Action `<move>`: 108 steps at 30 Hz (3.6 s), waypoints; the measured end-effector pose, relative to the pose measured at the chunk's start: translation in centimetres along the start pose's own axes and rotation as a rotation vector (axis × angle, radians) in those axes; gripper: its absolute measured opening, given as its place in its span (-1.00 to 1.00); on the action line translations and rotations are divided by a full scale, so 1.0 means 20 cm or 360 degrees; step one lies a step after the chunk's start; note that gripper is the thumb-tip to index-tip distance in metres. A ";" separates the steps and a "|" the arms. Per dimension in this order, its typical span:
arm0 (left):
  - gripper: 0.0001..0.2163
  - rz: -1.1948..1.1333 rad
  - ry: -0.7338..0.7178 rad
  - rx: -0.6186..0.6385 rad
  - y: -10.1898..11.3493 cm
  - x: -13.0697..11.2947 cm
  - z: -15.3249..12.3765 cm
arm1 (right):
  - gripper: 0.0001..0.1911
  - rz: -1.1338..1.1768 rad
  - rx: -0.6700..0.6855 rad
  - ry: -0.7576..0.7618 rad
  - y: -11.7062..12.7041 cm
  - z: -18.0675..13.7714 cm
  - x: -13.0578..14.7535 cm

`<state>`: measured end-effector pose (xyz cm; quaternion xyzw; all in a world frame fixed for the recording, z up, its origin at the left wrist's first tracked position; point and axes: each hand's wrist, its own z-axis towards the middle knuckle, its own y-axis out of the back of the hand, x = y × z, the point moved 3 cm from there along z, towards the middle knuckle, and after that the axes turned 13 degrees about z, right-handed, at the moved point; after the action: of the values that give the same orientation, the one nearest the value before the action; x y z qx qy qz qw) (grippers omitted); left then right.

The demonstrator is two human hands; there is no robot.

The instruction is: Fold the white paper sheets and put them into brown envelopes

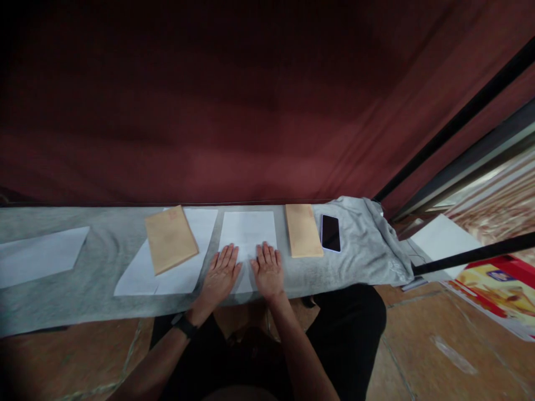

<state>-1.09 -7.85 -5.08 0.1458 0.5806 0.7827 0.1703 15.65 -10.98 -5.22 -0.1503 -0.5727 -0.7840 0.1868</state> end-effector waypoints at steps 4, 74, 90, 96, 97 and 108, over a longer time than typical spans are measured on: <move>-0.47 -0.0078 0.0078 -0.0006 0.01 0.05 -0.02 | -0.44 -0.0037 -0.0075 -0.0001 0.02 -0.03 -0.06; -0.63 -0.1623 0.0464 0.0339 0.49 0.28 -0.09 | -0.72 0.0983 -0.0188 -0.0108 0.26 -0.22 -0.25; -0.34 -0.1062 0.0883 0.0088 0.07 0.28 0.05 | -0.68 0.0518 -0.0239 -0.0317 0.15 0.05 -0.21; -0.36 -0.0901 0.0703 0.0008 0.07 0.22 0.06 | -0.63 0.0328 -0.0249 -0.0328 0.13 -0.01 -0.24; -0.38 -0.0858 0.0663 -0.0029 0.07 0.22 0.05 | -0.63 0.0289 -0.0243 -0.0320 0.13 -0.02 -0.24; -0.48 -0.0571 0.0577 -0.0040 0.06 0.18 0.02 | -0.68 0.0023 -0.0185 -0.0275 0.14 -0.04 -0.19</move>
<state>-4.28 -6.37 -3.64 -0.1043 0.6084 0.7606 0.2013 20.40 -12.01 -4.76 -0.2320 -0.5391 -0.7986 0.1332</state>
